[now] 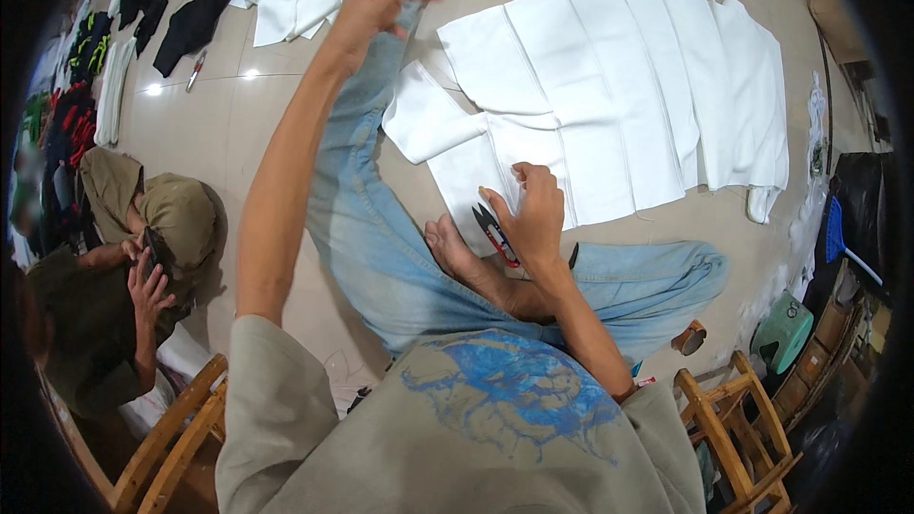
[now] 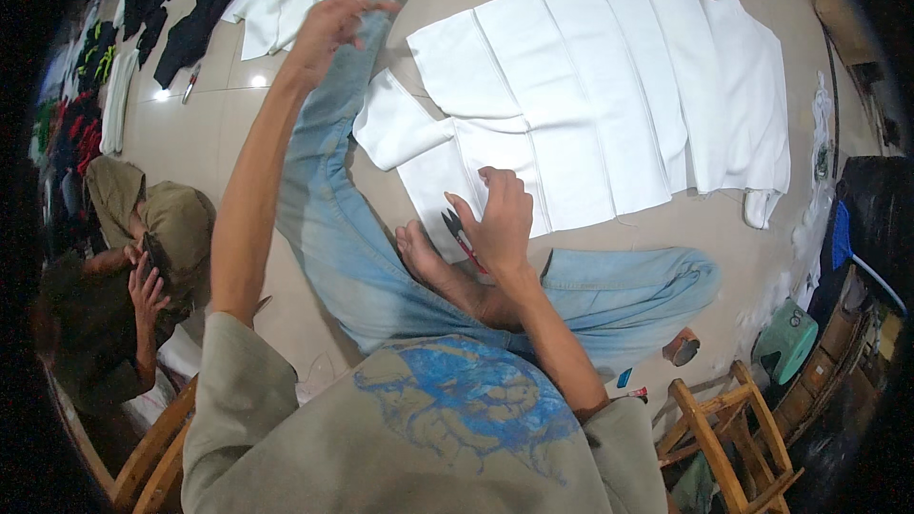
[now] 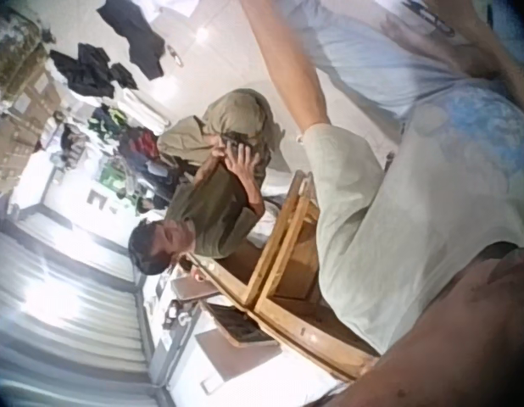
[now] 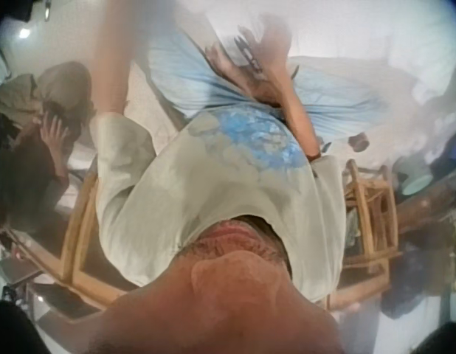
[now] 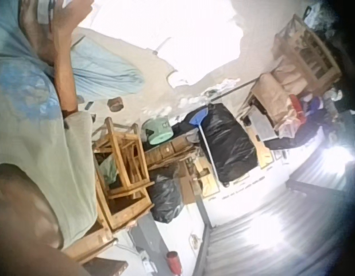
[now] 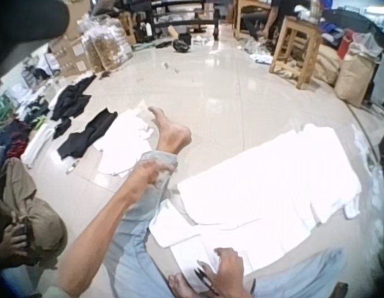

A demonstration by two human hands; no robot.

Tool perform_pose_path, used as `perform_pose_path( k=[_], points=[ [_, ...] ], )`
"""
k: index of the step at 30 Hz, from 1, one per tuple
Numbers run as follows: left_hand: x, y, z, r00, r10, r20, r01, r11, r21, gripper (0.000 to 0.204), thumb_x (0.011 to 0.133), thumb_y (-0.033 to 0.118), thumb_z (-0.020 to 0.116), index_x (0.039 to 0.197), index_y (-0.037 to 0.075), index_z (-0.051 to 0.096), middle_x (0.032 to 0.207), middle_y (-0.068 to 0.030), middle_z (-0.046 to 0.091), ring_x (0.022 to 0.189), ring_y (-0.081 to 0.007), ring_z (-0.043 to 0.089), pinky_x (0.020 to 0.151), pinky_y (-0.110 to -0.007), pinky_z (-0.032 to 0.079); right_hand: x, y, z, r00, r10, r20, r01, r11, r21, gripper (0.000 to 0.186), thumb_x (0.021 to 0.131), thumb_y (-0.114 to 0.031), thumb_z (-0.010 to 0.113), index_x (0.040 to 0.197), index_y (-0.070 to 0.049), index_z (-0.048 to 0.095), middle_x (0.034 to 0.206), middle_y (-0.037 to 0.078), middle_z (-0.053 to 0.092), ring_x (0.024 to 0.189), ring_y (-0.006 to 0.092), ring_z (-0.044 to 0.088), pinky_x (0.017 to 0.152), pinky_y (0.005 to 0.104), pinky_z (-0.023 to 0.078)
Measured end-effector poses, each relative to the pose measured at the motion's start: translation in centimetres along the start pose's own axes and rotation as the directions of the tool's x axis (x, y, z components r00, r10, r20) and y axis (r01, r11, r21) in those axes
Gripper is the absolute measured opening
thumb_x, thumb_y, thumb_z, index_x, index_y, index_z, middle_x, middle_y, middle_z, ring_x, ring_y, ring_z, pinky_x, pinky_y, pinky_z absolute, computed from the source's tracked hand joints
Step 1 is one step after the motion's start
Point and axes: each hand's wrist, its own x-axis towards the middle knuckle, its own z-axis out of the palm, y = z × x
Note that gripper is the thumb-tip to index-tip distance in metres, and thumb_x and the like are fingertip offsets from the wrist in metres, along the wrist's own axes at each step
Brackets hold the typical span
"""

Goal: The person sits on the floor and cuts a large white fabric sheet into strips using a utility knife. They fold the fabric, align the edges, and slice through the layers to create uniform pieces.

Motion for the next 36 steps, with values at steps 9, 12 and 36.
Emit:
perform_pose_path(
  k=[9,12,36],
  points=[
    [-1.8,2.1,-0.8,0.900,0.059,0.432,-0.435,0.048,0.899,0.059,0.088,0.044,0.077,0.135,0.011,0.062,0.098,-0.0149,0.076,0.087,-0.0326,0.072,0.081,-0.042,0.053,-0.7,2.3,0.4,0.999,-0.009,0.032,0.011,0.998,-0.062,0.017,0.095,-0.020,0.070,0.093,-0.006,0.061,0.082,0.011,0.064,0.078,0.0334,0.061,0.070,0.0454,0.043],
    [-0.8,3.5,-2.0,0.931,-0.092,0.353,-0.362,-0.126,0.923,0.046,0.087,0.044,0.077,0.118,0.011,0.073,0.088,-0.0138,0.076,0.078,-0.0299,0.072,0.083,-0.043,0.052,-1.1,2.9,0.0,1.000,-0.012,0.008,0.012,0.998,-0.061,0.016,0.095,-0.019,0.070,0.094,-0.005,0.061,0.081,0.012,0.064,0.078,0.0345,0.061,0.070,0.0465,0.043],
    [6.8,3.6,-22.1,0.753,-0.455,-0.475,0.641,0.667,0.379,0.047,0.101,0.047,0.058,0.066,0.017,0.049,0.060,0.0039,0.044,0.052,-0.0105,0.034,0.048,-0.033,0.027,-2.0,4.6,-1.1,0.995,-0.052,0.090,0.066,0.985,-0.160,0.018,0.091,-0.015,0.073,0.090,-0.007,0.057,0.078,0.010,0.062,0.077,0.0321,0.060,0.073,0.0447,0.042]
  ],
)
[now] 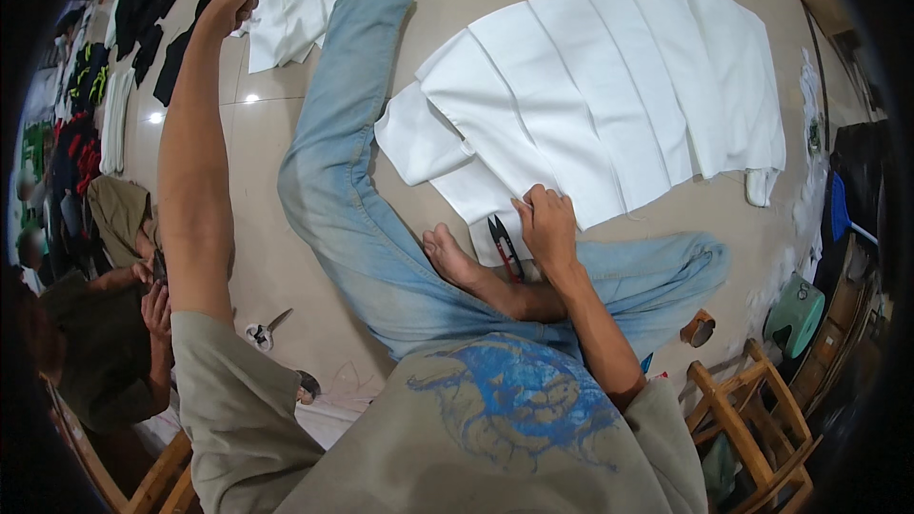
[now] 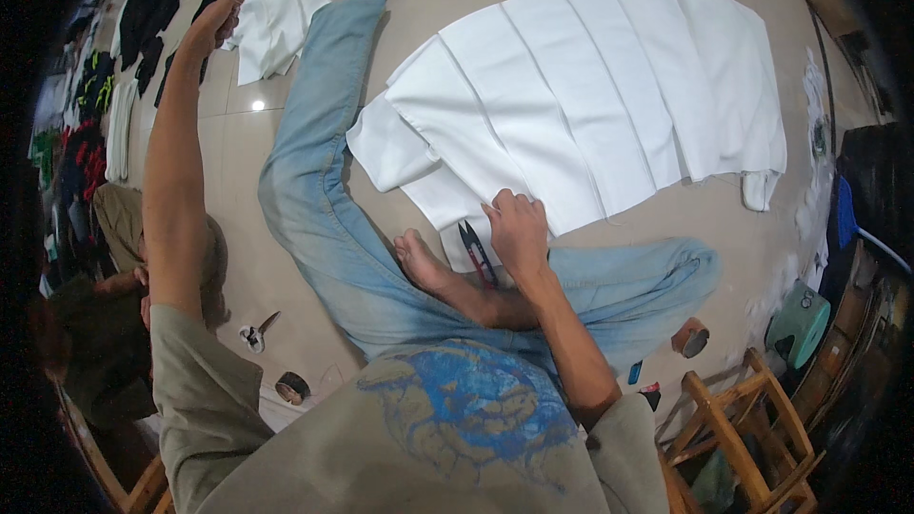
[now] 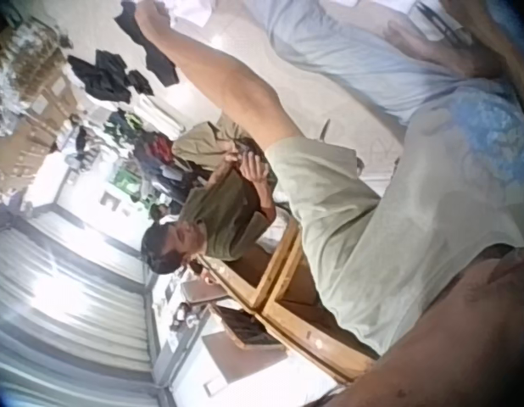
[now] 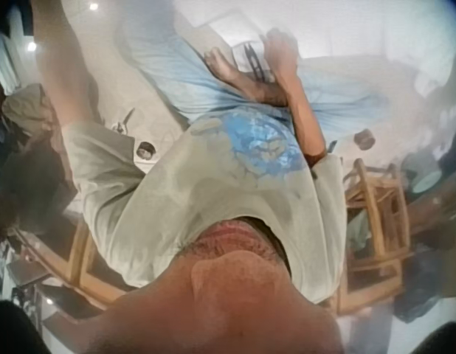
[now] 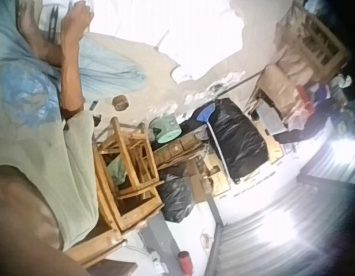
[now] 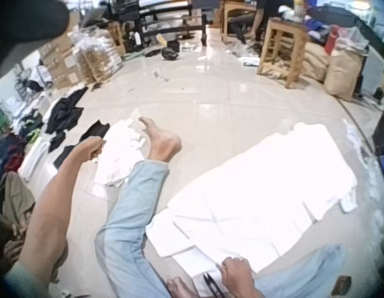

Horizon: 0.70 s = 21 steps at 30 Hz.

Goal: The person sits on the floor and cuts a large white fabric sheet into strips using a utility knife. They fold the fabric, align the edges, and slice through the layers to create uniform pieces.

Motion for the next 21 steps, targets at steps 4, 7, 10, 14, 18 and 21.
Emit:
perform_pose_path(
  k=[4,7,10,14,18,21],
  points=[
    [-3.6,1.5,2.8,0.997,0.069,-0.022,-0.073,0.969,-0.238,0.049,0.103,0.046,0.056,0.064,0.025,0.034,0.056,0.0104,0.029,0.048,-0.0066,0.020,0.046,-0.030,0.014,0.1,0.2,-0.9,0.998,-0.056,-0.014,0.057,0.997,0.059,0.019,0.091,-0.016,0.074,0.095,-0.006,0.058,0.083,0.012,0.063,0.079,0.0344,0.061,0.074,0.0453,0.044],
    [-4.3,1.0,1.9,0.996,0.064,0.054,-0.048,0.964,-0.261,0.048,0.103,0.046,0.059,0.066,0.025,0.036,0.057,0.0116,0.029,0.048,-0.0055,0.020,0.046,-0.028,0.014,0.1,-0.5,-5.5,0.988,0.153,-0.011,-0.144,0.947,0.286,0.019,0.091,-0.015,0.074,0.101,-0.003,0.064,0.091,0.014,0.066,0.083,0.0345,0.065,0.074,0.0438,0.050],
    [-6.3,3.3,4.2,0.987,0.153,0.044,-0.133,0.943,-0.304,0.048,0.102,0.050,0.063,0.067,0.026,0.039,0.058,0.0116,0.029,0.050,-0.0041,0.020,0.047,-0.027,0.015,-2.3,3.3,-10.9,0.936,0.277,-0.218,-0.243,0.955,0.171,0.018,0.092,-0.012,0.072,0.105,-0.002,0.066,0.094,0.016,0.067,0.088,0.0340,0.066,0.078,0.0436,0.052],
    [-6.2,4.0,4.1,0.969,0.230,0.086,-0.157,0.851,-0.501,0.021,0.106,0.040,0.061,0.095,0.023,0.068,0.064,0.0125,0.030,0.053,-0.0030,0.022,0.049,-0.024,0.018,-6.7,9.2,-18.0,0.881,0.352,-0.315,-0.377,0.926,-0.020,0.017,0.095,-0.011,0.067,0.108,0.000,0.066,0.101,0.017,0.068,0.092,0.0341,0.066,0.083,0.0406,0.053],
    [-1.7,0.6,3.5,0.945,0.323,0.047,-0.269,0.852,-0.449,0.030,0.107,0.035,0.060,0.129,0.018,0.070,0.065,0.0130,0.030,0.053,-0.0008,0.024,0.048,-0.020,0.021,-13.5,9.3,-24.0,0.621,0.524,-0.582,-0.560,0.817,0.138,0.016,0.099,-0.010,0.063,0.109,0.001,0.067,0.104,0.013,0.069,0.095,0.0290,0.067,0.086,0.0367,0.052],
    [-0.1,-0.3,1.2,0.925,0.371,0.078,-0.287,0.819,-0.497,0.036,0.108,0.034,0.058,0.137,0.015,0.066,0.064,0.0116,0.031,0.051,-0.0015,0.027,0.045,-0.020,0.023,-19.2,7.9,-23.8,0.533,0.601,-0.596,-0.590,0.769,0.248,0.013,0.101,-0.010,0.061,0.105,0.001,0.067,0.100,0.008,0.069,0.094,0.0240,0.065,0.086,0.0339,0.052]
  ],
)
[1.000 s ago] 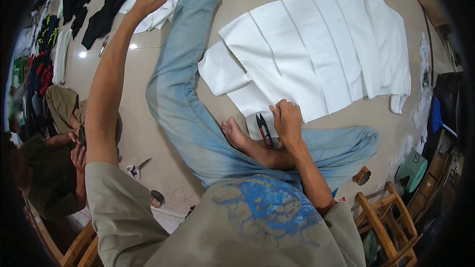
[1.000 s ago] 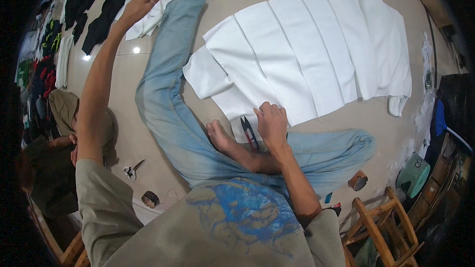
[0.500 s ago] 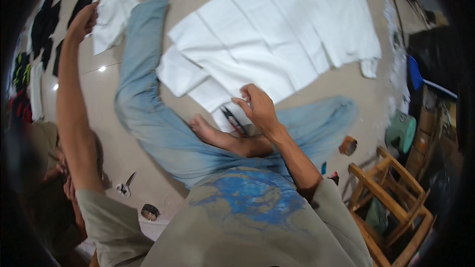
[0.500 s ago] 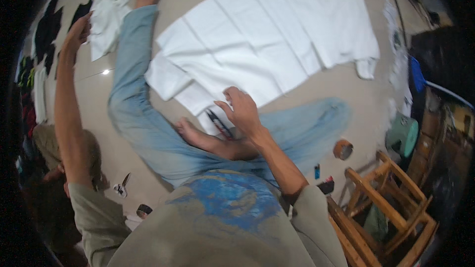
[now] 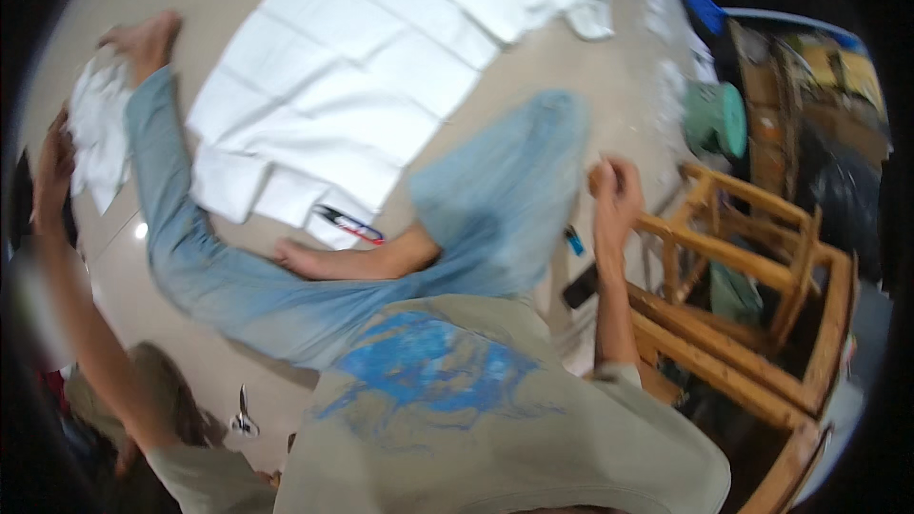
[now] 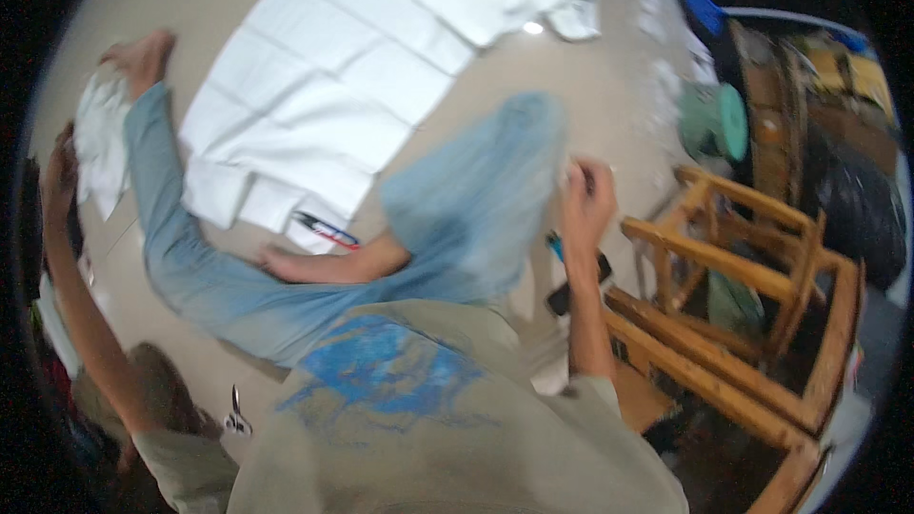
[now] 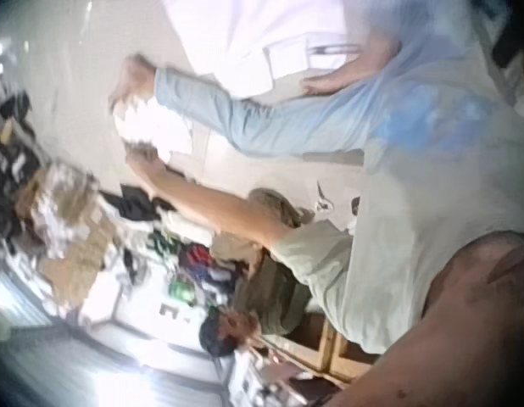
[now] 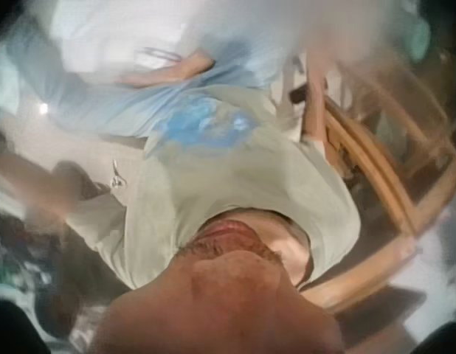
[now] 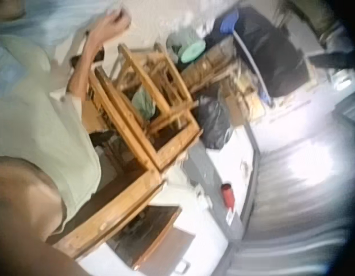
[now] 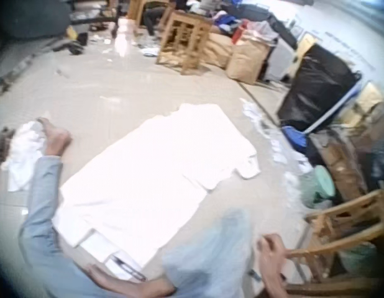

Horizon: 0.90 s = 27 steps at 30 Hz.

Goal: The person sits on the floor and cuts a large white fabric sheet into strips using a utility knife. They fold the fabric, align the edges, and slice through the layers to create uniform pieces.

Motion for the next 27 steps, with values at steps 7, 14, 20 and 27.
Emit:
perform_pose_path(
  k=[7,14,20,27],
  points=[
    [-7.6,9.4,8.3,0.992,-0.123,-0.006,0.122,0.987,-0.109,0.031,0.107,0.035,0.060,0.079,0.022,0.056,0.060,0.0115,0.037,0.046,-0.0037,0.028,0.042,-0.023,0.022,-13.3,-9.7,14.4,0.604,-0.409,0.685,0.450,0.883,0.130,0.017,0.091,-0.014,0.072,0.100,0.000,0.066,0.093,0.018,0.069,0.089,0.0346,0.068,0.079,0.0419,0.055],
    [-9.4,11.3,10.5,0.994,-0.051,0.101,0.063,0.991,-0.115,0.043,0.103,0.045,0.066,0.072,0.022,0.047,0.059,0.0122,0.033,0.048,-0.0031,0.023,0.044,-0.023,0.019,-13.7,-11.4,20.8,0.333,-0.407,0.851,0.610,0.781,0.135,0.022,0.089,-0.016,0.072,0.096,0.002,0.062,0.092,0.022,0.068,0.085,0.0429,0.067,0.075,0.0521,0.054],
    [-10.9,11.1,9.5,0.995,-0.083,0.051,0.092,0.976,-0.195,0.044,0.106,0.042,0.061,0.072,0.017,0.047,0.057,0.0054,0.038,0.045,-0.0070,0.028,0.042,-0.027,0.020,-11.1,-13.9,18.1,0.250,-0.114,0.962,0.398,0.917,0.005,0.023,0.094,-0.006,0.059,0.116,0.004,0.061,0.093,0.023,0.066,0.084,0.0408,0.069,0.075,0.0477,0.054],
    [-11.9,12.5,11.0,0.998,-0.045,0.052,0.053,0.988,-0.145,0.046,0.107,0.043,0.057,0.070,0.018,0.048,0.058,0.0054,0.038,0.049,-0.0079,0.028,0.046,-0.028,0.022,-8.2,-20.4,19.4,0.307,-0.250,0.918,-0.424,0.828,0.367,0.035,0.100,-0.009,0.048,0.131,-0.001,0.060,0.082,-0.001,0.047,0.076,0.0107,0.045,0.073,0.0232,0.041]
  ],
)
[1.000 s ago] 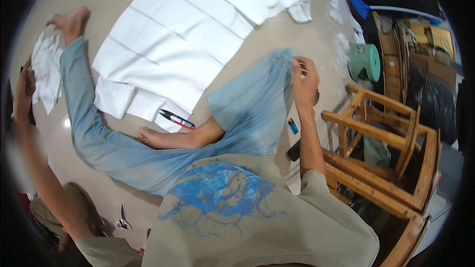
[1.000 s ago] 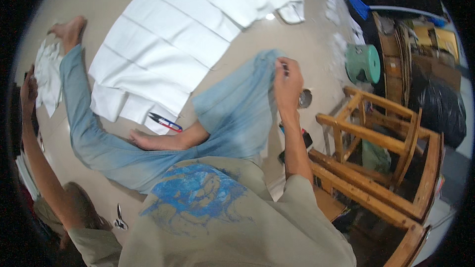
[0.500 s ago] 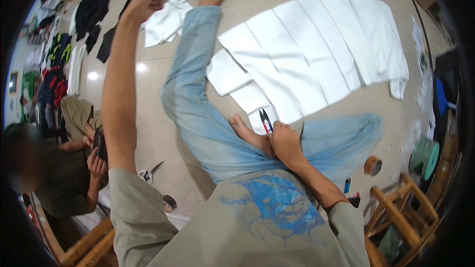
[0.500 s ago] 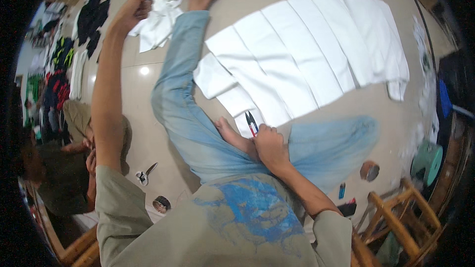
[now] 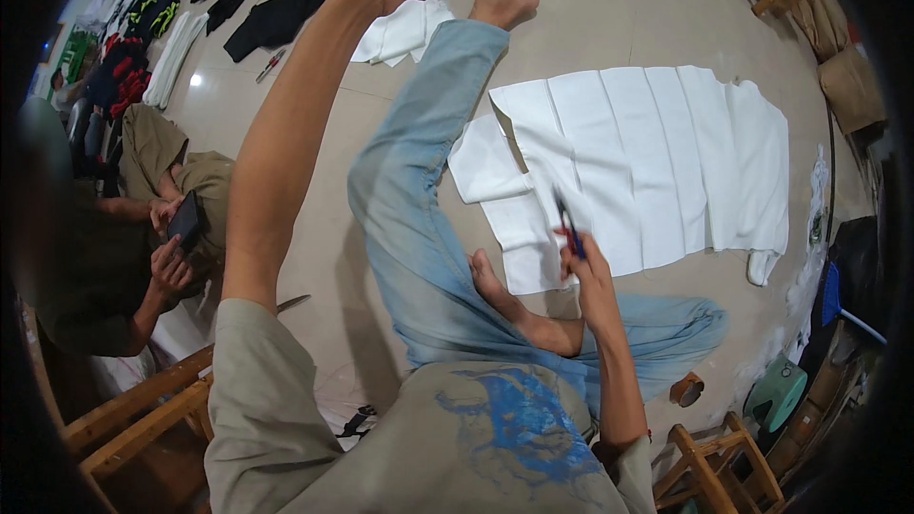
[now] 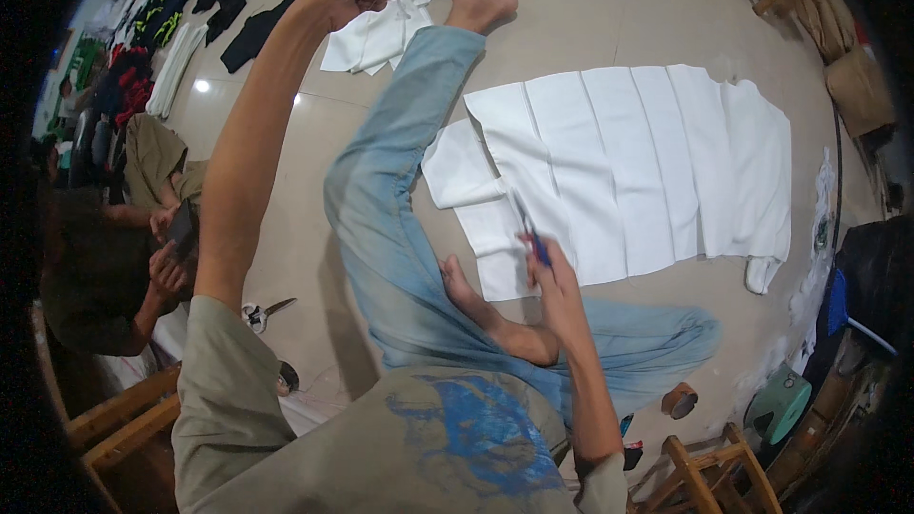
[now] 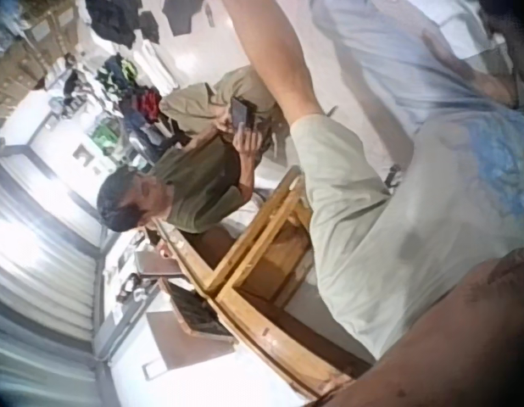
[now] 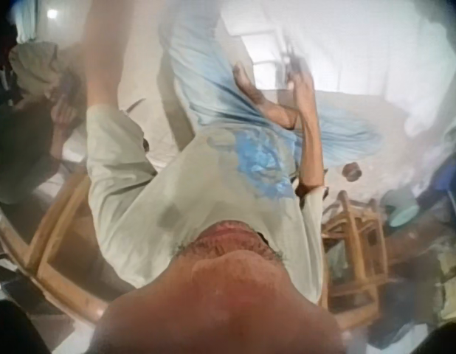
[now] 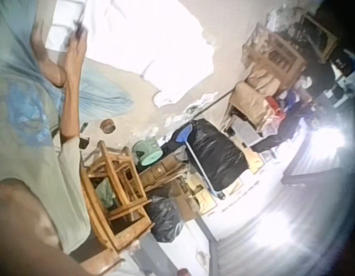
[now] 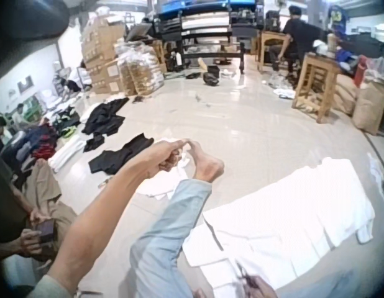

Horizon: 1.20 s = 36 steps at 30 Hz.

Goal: The person sits on the floor and cuts a large white fabric sheet into strips using a utility knife. They fold the fabric, align the edges, and slice through the layers to create uniform pieces.

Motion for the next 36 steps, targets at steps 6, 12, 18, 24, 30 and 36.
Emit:
perform_pose_path(
  k=[6,12,18,24,30,36],
  points=[
    [-0.3,0.0,-0.1,0.997,0.042,0.060,-0.046,0.997,0.061,0.047,0.107,0.044,0.058,0.070,0.015,0.051,0.058,0.0052,0.037,0.049,-0.0090,0.028,0.046,-0.029,0.021,10.0,-1.2,2.0,0.983,-0.169,-0.075,0.108,0.855,-0.507,0.035,0.108,-0.032,0.050,0.111,0.000,0.063,0.081,0.013,0.056,0.074,0.0252,0.057,0.069,0.0404,0.044],
    [-0.5,-0.1,-0.3,0.999,0.026,0.028,-0.027,0.998,0.058,0.047,0.106,0.045,0.059,0.072,0.014,0.052,0.058,0.0046,0.037,0.049,-0.0094,0.028,0.046,-0.030,0.021,12.8,0.8,1.8,0.826,-0.559,-0.077,0.301,0.551,-0.779,0.040,0.108,-0.032,0.052,0.103,0.003,0.068,0.084,0.020,0.065,0.074,0.0353,0.062,0.067,0.0434,0.046],
    [0.3,-0.6,0.1,1.000,-0.018,0.025,0.017,0.997,0.075,0.046,0.106,0.045,0.058,0.075,0.013,0.055,0.060,0.0044,0.040,0.050,-0.0093,0.030,0.046,-0.029,0.022,14.2,-0.2,1.7,0.916,-0.364,-0.167,0.215,0.800,-0.559,0.035,0.109,-0.025,0.051,0.105,0.003,0.070,0.089,0.016,0.070,0.060,0.0206,0.058,0.061,0.0363,0.047],
    [0.1,-0.8,-0.6,1.000,-0.023,0.016,0.023,0.999,0.032,0.045,0.105,0.042,0.061,0.069,0.018,0.048,0.057,0.0067,0.037,0.046,-0.0056,0.025,0.042,-0.025,0.018,13.8,0.1,1.1,0.990,0.023,-0.142,-0.004,0.992,0.128,0.033,0.110,-0.031,0.051,0.114,-0.003,0.068,0.086,0.002,0.064,0.069,0.0097,0.052,0.064,0.0282,0.045],
    [-0.9,-0.4,-0.2,1.000,-0.005,-0.013,0.006,0.998,0.056,0.046,0.105,0.041,0.062,0.067,0.019,0.047,0.057,0.0075,0.037,0.046,-0.0047,0.025,0.042,-0.024,0.018,13.8,-0.2,0.2,0.981,-0.019,-0.193,0.029,0.998,0.048,0.043,0.108,-0.039,0.055,0.121,-0.002,0.074,0.087,-0.002,0.062,0.076,0.0100,0.055,0.068,0.0279,0.045],
    [-0.7,-0.3,-0.8,1.000,-0.021,-0.007,0.022,0.999,0.044,0.046,0.106,0.042,0.061,0.068,0.018,0.049,0.057,0.0068,0.038,0.046,-0.0056,0.025,0.042,-0.025,0.018,14.2,-0.4,1.3,0.923,-0.332,-0.195,0.143,0.766,-0.627,0.043,0.100,-0.040,0.067,0.108,0.002,0.077,0.094,0.017,0.077,0.082,0.0289,0.071,0.074,0.0398,0.053]
  ],
)
